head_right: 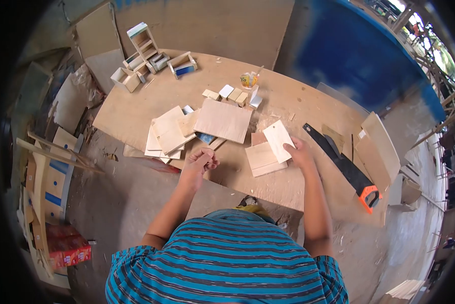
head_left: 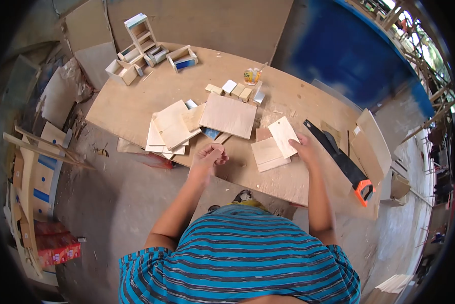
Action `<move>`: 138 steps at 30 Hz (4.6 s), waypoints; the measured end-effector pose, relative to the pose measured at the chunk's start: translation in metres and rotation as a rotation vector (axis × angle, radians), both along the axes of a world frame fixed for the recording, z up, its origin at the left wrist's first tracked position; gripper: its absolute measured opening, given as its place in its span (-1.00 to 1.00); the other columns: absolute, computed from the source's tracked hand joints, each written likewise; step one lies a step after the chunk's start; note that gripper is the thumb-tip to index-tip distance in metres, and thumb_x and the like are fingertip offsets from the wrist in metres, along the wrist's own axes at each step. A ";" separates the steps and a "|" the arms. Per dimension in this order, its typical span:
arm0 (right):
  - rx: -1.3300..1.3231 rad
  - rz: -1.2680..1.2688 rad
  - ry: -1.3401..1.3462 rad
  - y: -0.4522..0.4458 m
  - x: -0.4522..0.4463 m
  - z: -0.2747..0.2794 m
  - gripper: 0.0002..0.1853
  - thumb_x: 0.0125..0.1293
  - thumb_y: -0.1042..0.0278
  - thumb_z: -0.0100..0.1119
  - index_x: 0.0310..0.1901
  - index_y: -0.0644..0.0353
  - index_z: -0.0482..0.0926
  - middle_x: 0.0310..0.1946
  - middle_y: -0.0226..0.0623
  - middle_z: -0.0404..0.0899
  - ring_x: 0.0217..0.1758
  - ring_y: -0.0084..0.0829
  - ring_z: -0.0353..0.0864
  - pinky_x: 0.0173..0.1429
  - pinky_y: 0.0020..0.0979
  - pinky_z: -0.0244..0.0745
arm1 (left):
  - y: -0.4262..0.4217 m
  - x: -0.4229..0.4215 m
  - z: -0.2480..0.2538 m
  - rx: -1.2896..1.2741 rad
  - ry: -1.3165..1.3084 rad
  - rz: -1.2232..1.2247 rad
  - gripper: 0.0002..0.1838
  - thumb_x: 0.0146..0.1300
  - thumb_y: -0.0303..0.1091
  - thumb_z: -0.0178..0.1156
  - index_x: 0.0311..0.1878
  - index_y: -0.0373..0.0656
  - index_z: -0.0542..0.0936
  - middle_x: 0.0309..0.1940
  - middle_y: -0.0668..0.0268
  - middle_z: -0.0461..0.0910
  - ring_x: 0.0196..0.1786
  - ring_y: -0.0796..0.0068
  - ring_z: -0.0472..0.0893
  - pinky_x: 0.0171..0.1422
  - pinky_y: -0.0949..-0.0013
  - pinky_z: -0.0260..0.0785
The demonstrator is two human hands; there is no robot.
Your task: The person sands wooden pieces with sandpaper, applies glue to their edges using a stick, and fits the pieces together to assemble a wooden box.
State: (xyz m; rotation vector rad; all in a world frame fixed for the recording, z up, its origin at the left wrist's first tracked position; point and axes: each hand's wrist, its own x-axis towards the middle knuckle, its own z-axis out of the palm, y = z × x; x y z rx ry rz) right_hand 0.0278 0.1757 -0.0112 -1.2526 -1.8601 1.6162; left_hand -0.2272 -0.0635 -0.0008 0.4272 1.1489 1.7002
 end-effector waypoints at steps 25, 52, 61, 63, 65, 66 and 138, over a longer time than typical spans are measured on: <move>0.760 0.536 -0.511 0.040 -0.055 0.051 0.20 -0.43 0.00 0.56 0.42 -0.17 0.21 0.43 -0.07 0.09 0.45 0.04 0.09 0.45 0.07 -0.06 | 0.020 -0.030 0.003 -0.353 0.715 0.090 -0.86 0.24 -0.38 0.28 -0.39 -0.23 0.63 -0.53 0.43 0.59 -0.42 0.73 0.51 -0.33 0.59 0.31; 0.402 0.089 -0.118 0.094 -0.175 0.004 0.12 -0.21 0.33 0.44 0.46 -0.03 0.02 0.22 0.00 0.41 0.23 -0.02 0.46 0.28 -0.17 0.38 | 0.259 -0.130 -0.020 -0.120 1.853 -0.459 -0.28 -0.15 -0.30 0.33 0.24 0.15 0.49 0.16 0.25 0.49 0.21 0.08 0.47 0.22 0.01 0.37; 0.791 -0.093 -0.677 0.094 -0.150 0.015 -0.22 -0.17 0.07 0.48 0.18 0.02 0.46 0.08 -0.13 0.46 0.09 -0.09 0.54 0.14 -0.22 0.49 | 0.256 -0.121 0.003 -0.113 1.715 -0.472 -0.35 -0.18 -0.26 0.41 0.13 0.03 0.55 -0.01 0.17 0.56 0.06 0.03 0.53 0.16 0.16 0.44; 0.729 -0.138 -0.810 0.100 -0.132 0.032 -0.24 -0.18 0.01 0.50 0.14 0.07 0.50 0.09 -0.12 0.45 0.11 -0.13 0.53 0.15 -0.22 0.49 | 0.257 -0.115 0.009 -0.096 1.631 -0.467 -0.31 -0.20 -0.22 0.45 0.15 0.02 0.54 -0.04 0.15 0.57 0.03 0.05 0.55 0.14 0.16 0.44; 0.689 -0.164 -0.843 0.111 -0.117 0.031 -0.24 -0.18 -0.03 0.50 0.11 0.11 0.52 0.08 -0.11 0.46 0.12 -0.14 0.52 0.15 -0.21 0.49 | 0.268 -0.107 0.001 -0.035 1.614 -0.445 -0.28 -0.22 -0.18 0.48 0.16 0.00 0.54 -0.08 0.13 0.59 -0.02 0.07 0.57 0.11 0.16 0.45; 0.669 -0.178 -0.859 0.115 -0.112 0.030 -0.24 -0.17 -0.05 0.50 0.10 0.14 0.53 0.08 -0.10 0.46 0.13 -0.14 0.52 0.15 -0.21 0.48 | 0.273 -0.100 0.003 -0.004 1.606 -0.432 -0.26 -0.23 -0.16 0.50 0.16 0.00 0.54 -0.10 0.12 0.59 -0.05 0.08 0.58 0.10 0.17 0.45; 0.306 0.865 1.309 -0.191 -0.136 0.235 -0.35 0.40 -0.17 -0.26 0.13 0.31 0.47 0.04 -0.19 0.54 0.11 -0.25 0.52 0.18 -0.20 0.43 | -0.065 -0.099 0.026 -0.045 1.323 -0.116 -0.87 0.11 -0.55 0.24 -0.24 -0.19 0.59 -0.42 0.16 0.60 -0.30 0.14 0.61 -0.20 0.22 0.48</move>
